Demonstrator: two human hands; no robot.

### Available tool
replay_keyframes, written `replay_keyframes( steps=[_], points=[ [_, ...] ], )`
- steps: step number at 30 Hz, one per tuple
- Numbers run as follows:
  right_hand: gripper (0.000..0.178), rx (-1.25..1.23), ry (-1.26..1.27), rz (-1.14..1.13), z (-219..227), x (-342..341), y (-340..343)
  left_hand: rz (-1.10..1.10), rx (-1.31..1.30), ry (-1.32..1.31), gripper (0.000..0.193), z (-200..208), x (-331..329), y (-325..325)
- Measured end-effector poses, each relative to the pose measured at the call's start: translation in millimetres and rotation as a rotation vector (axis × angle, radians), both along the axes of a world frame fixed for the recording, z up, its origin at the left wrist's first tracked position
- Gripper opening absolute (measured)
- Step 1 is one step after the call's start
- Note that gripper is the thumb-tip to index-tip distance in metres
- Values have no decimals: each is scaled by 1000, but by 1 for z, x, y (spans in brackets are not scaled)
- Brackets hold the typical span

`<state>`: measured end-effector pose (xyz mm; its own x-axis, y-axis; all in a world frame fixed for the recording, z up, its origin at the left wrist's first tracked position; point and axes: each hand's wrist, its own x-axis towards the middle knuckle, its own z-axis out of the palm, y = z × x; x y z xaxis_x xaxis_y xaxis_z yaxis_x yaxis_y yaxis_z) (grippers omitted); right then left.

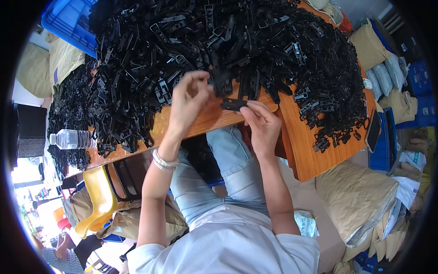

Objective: Sorting and inspecting a large number of black plastic components on a workbench.

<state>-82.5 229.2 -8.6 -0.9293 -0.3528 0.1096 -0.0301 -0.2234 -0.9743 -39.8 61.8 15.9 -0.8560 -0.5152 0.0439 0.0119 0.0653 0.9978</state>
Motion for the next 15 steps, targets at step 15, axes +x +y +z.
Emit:
replay_keyframes(
  steps=[15],
  points=[
    [12, 242, -118, 131, -8, 0, -16, -176, 643, -158, 34, -29, 36, -4]
  ],
)
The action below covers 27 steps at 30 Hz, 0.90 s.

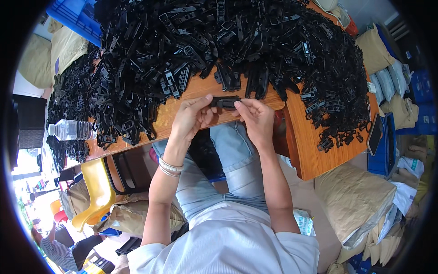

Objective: Sorting and inspecting a large number of black plastic components on a workbench.

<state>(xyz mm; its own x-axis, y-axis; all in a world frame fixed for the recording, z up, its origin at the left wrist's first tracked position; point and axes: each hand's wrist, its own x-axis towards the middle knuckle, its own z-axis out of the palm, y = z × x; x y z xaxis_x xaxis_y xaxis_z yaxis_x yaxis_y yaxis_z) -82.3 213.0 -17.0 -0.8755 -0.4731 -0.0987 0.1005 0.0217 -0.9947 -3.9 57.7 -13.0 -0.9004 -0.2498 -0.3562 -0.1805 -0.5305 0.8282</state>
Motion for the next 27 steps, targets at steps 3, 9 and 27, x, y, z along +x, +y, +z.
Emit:
replay_keyframes(
  steps=[3, 9, 27],
  points=[
    [11, 59, 51, -69, 4, 8, 0, 15, -98, -55, 34, 0, 3, 12],
    [14, -16, 176, 81, 1, 14, 5, -9, -329, -31, 21, 14, 9, 22],
    [23, -162, -23, 158, 6, 28, 7, 490, -1977, -294, 19, 3, 6, -42]
  ],
)
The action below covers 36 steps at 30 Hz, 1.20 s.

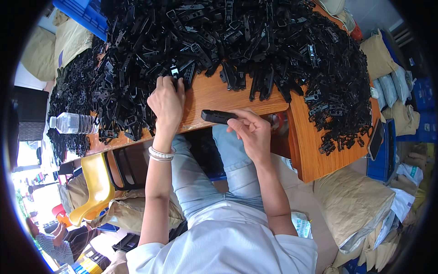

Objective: Sorting and inspecting a large number of black plastic components on a workbench.

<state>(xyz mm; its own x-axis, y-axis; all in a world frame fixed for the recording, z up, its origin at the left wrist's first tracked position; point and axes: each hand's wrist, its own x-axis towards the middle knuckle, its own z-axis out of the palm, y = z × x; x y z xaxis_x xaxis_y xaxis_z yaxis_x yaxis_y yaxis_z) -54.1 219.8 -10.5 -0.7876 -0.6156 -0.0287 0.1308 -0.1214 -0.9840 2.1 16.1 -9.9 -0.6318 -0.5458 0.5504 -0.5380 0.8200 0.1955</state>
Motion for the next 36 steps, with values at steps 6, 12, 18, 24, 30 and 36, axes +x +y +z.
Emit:
replay_keyframes(
  steps=[6, 12, 18, 24, 30, 36],
  points=[
    [24, -1, -30, -6, -4, -2, 1, -111, 118, 135, 17, 0, 7, 15],
    [24, -9, -53, 19, -5, -5, -1, -228, 313, 146, 19, -10, 19, 40],
    [22, -50, -42, 79, -6, -6, 3, -292, 955, 246, 21, -5, 30, 45],
    [24, -167, 14, 286, 4, -10, 7, -694, 1824, 330, 40, 8, 44, 46],
    [22, 99, 390, 178, 16, -5, 7, -850, 925, -68, 63, 30, 53, 42],
    [29, 137, 625, 137, 22, 4, 1, -726, 1034, 15, 56, 28, 53, 52]
  ],
)
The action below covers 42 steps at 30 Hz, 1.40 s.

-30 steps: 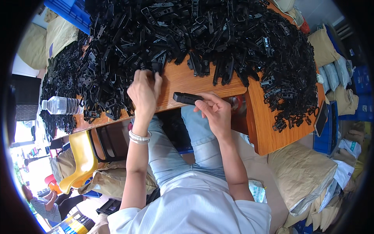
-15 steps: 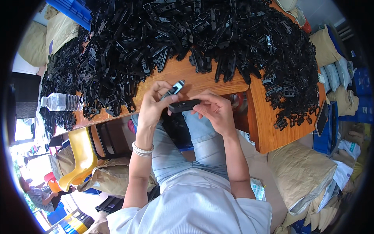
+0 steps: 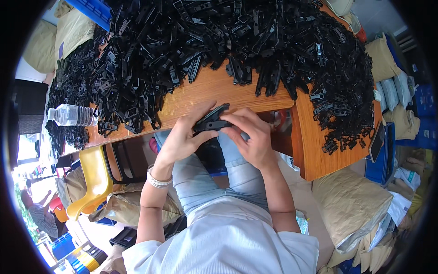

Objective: Sorting and inspecting a large number of black plastic components on a workbench.

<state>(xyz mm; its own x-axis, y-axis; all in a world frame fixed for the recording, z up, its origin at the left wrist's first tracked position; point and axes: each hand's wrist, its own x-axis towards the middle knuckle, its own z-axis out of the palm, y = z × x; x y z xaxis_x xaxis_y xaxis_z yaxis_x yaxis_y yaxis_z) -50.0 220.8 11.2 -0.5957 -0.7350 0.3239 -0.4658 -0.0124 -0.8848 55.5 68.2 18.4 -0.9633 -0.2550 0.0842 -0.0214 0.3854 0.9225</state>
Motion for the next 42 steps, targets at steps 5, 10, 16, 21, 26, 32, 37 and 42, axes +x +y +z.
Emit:
replay_keyframes(
  steps=[5, 10, 16, 21, 26, 32, 37, 42],
  points=[
    [33, -90, 168, -88, 10, 2, -16, 45, -2, -58, 44, 4, 4, 9],
    [37, -8, 109, 59, -7, -2, -4, 25, -111, 13, 38, 0, 11, 15],
    [33, -41, -288, 107, -8, 2, -1, -1, -35, -37, 44, -3, 23, 13],
    [24, 109, -31, 261, -26, 7, 1, 462, -484, 255, 18, -18, 44, -1],
    [19, 118, -244, 204, -30, 13, 6, 847, -740, 41, 21, -15, 46, -39],
    [15, 206, -103, -39, -22, 1, 44, 818, -885, 47, 22, -16, 30, -48],
    [9, 368, 188, -658, 2, -36, 80, 775, -1118, -114, 16, -22, 21, -48],
    [17, 532, 559, -864, 0, -82, 92, 754, -1229, -199, 15, -25, 10, -56]
  ],
)
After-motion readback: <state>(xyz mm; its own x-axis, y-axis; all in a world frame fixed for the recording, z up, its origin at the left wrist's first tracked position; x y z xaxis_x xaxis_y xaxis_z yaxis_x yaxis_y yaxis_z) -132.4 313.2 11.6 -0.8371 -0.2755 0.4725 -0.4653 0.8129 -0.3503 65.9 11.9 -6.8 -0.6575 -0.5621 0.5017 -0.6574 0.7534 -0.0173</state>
